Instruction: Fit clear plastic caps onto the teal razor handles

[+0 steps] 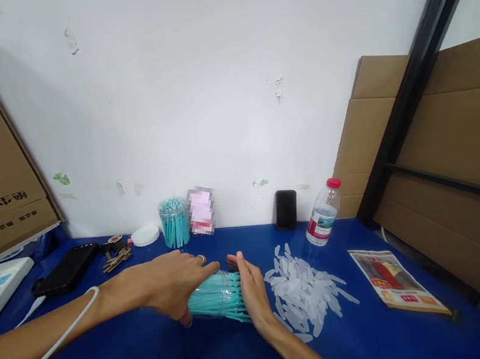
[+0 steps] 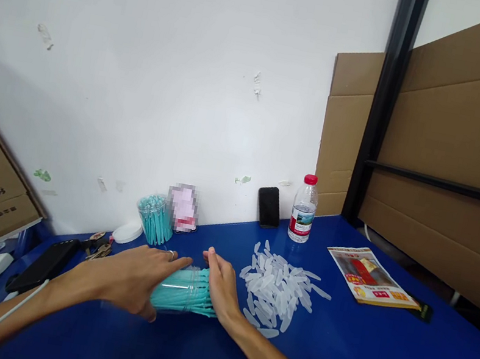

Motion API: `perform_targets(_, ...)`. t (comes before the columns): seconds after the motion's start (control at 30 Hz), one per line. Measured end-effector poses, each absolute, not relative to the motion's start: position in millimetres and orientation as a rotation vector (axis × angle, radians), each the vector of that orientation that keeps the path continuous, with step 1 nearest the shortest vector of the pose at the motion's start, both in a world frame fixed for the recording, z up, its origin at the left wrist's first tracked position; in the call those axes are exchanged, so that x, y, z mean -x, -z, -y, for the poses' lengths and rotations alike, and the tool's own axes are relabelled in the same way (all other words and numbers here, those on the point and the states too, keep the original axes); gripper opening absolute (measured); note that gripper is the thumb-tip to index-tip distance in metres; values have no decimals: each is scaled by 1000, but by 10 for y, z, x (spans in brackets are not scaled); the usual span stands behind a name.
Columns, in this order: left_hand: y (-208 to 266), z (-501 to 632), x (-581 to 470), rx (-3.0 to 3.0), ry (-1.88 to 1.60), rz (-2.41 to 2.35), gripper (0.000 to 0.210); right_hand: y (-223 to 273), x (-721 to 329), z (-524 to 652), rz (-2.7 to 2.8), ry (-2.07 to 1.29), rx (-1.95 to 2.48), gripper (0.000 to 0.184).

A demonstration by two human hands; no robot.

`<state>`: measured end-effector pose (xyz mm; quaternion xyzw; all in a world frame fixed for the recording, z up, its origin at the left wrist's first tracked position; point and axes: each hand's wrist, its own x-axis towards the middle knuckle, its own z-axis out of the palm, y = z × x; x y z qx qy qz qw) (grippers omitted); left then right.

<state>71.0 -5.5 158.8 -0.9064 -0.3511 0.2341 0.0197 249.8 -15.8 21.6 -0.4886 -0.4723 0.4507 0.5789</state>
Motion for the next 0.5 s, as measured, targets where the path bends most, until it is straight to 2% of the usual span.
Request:
perform_targets(0.17,-1536,162,-745,2726,-737,925,102,-205,-2509,211,1165,-995,1131,69)
perform_targets(0.37,-1516,177,-791,2597,-732,835,98,-123,-2465,155,1159,-984,1152,65)
perform_targets(0.5,-1565,166,-777,2562,-694,794,105,-93,-2483,121,1135,-986,1170,58)
